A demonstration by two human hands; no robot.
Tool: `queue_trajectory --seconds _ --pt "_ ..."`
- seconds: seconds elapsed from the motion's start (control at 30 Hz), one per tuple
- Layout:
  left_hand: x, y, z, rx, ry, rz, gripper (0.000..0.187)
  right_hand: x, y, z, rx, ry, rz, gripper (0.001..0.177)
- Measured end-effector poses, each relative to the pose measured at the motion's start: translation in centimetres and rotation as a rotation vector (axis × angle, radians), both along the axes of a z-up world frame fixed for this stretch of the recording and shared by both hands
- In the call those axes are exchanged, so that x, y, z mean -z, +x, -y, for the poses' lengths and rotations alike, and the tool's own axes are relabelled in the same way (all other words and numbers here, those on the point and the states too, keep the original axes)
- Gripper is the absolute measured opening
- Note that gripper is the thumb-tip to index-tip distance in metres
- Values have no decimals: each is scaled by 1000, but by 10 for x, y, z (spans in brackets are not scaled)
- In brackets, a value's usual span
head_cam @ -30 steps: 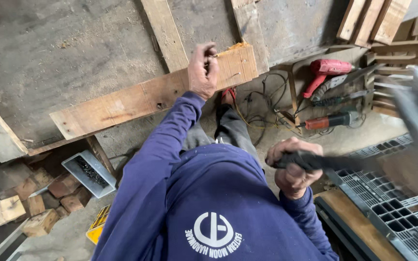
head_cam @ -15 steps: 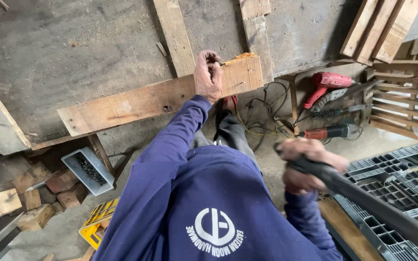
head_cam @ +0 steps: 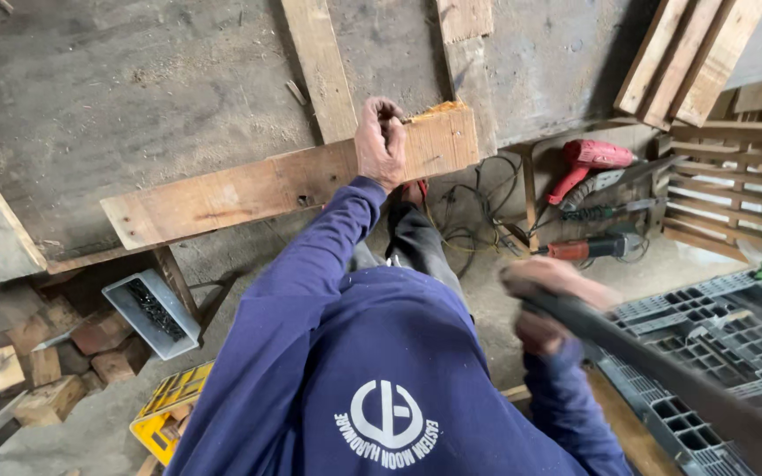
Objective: The person hammers nails into pieces of wood, arranges various wooden blocks and boards on a workbench, and picks through a container of hardware.
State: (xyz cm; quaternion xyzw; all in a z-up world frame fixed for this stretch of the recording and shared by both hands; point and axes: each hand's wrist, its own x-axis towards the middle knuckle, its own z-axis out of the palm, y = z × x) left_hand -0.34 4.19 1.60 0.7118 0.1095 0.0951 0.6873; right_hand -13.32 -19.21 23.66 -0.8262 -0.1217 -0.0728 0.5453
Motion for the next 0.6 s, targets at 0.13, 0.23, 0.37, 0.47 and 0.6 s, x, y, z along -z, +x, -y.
queue_trajectory --seconds 0.13,0.23,0.37,0.47,0.6 --pt "0 -7 6 -11 23 38 12 78 -9 -1 161 -393 -876 36" --pt "-5 -7 4 1 35 19 12 46 -5 4 266 -26 -817 30" --pt "-10 6 0 -15 6 13 11 -6 13 -8 140 656 -350 39" --pt "-10 -4 0 -17 2 -1 10 8 21 -8 -99 266 -4 52" --pt "-7 1 0 -35 -35 13 9 60 -2 -22 190 -195 -1040 33"
